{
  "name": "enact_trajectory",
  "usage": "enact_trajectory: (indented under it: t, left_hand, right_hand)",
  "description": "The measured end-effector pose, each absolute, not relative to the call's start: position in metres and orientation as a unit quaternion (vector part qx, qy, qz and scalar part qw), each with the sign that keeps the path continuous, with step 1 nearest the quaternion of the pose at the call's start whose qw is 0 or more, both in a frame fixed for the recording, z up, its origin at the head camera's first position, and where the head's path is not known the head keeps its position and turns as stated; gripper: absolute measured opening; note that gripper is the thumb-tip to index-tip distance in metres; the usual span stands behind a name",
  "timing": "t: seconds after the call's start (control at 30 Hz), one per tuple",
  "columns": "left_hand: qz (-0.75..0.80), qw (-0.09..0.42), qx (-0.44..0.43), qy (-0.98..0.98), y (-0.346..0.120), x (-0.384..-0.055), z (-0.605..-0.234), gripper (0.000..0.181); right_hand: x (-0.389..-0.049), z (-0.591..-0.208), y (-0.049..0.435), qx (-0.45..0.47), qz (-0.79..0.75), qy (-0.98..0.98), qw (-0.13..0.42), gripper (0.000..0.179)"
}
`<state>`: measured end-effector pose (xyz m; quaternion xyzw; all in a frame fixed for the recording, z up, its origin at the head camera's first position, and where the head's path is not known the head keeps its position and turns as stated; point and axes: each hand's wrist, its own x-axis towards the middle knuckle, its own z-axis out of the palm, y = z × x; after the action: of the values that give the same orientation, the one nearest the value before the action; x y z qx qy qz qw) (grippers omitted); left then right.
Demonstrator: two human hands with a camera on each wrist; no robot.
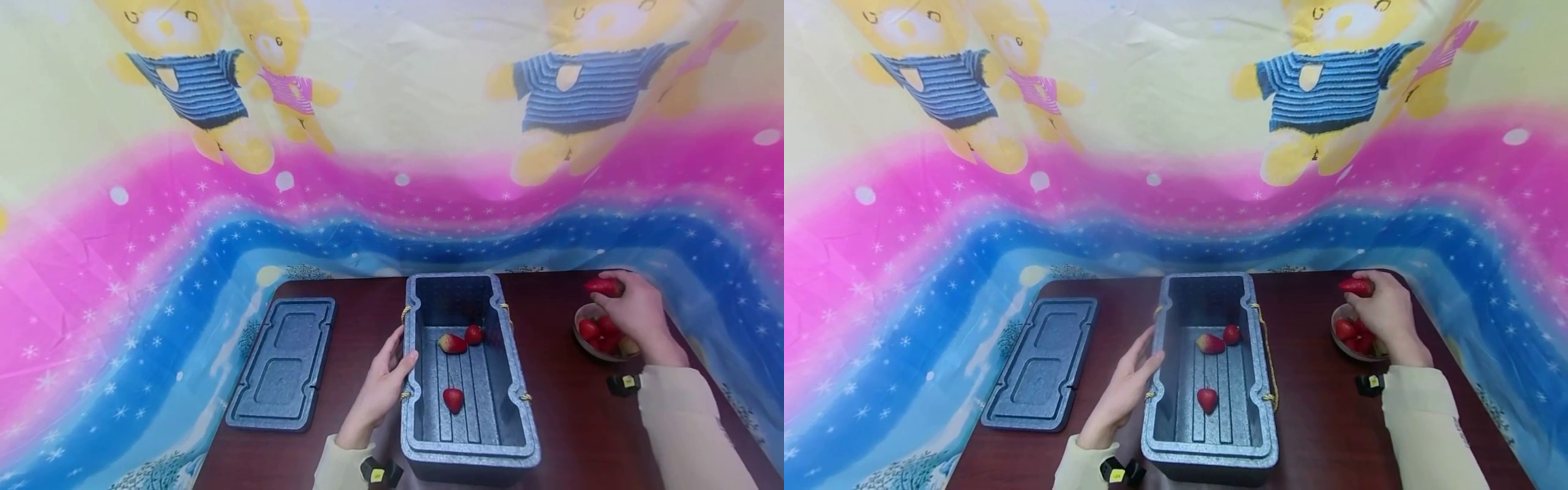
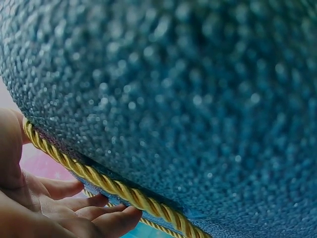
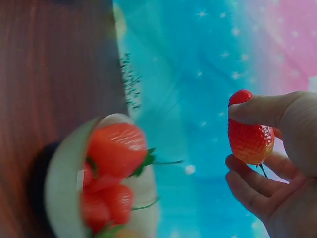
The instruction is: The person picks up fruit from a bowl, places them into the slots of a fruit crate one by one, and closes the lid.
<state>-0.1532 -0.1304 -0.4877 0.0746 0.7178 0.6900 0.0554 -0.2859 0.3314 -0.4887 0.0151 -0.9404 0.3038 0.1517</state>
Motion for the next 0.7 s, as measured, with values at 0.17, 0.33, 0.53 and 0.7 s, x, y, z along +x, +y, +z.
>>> enact_trajectory:
  t: [0.17,0.33,0.53,0.7]
  left_hand:
    - [0.689,0.055,0.073,0.719,-0.13,-0.153,-0.487,0.065]
    - [0.688,0.055,0.073,0.72,-0.13,-0.152,-0.487,0.065]
    - [0.689,0.055,0.072,0.719,-0.13,-0.153,-0.487,0.066]
    - [0.688,0.057,0.071,0.719,-0.131,-0.153,-0.487,0.066]
  right_hand:
    - [-0.281,-0.466,0.321,0.033,0.303,-0.938,0.168,0.047]
    - [-0.273,-0.445,0.31,0.05,0.297,-0.935,0.185,0.046]
    - [-0.267,-0.424,0.296,0.084,0.289,-0.926,0.227,0.044]
    - [-0.26,-0.41,0.284,0.1,0.295,-0.917,0.25,0.045]
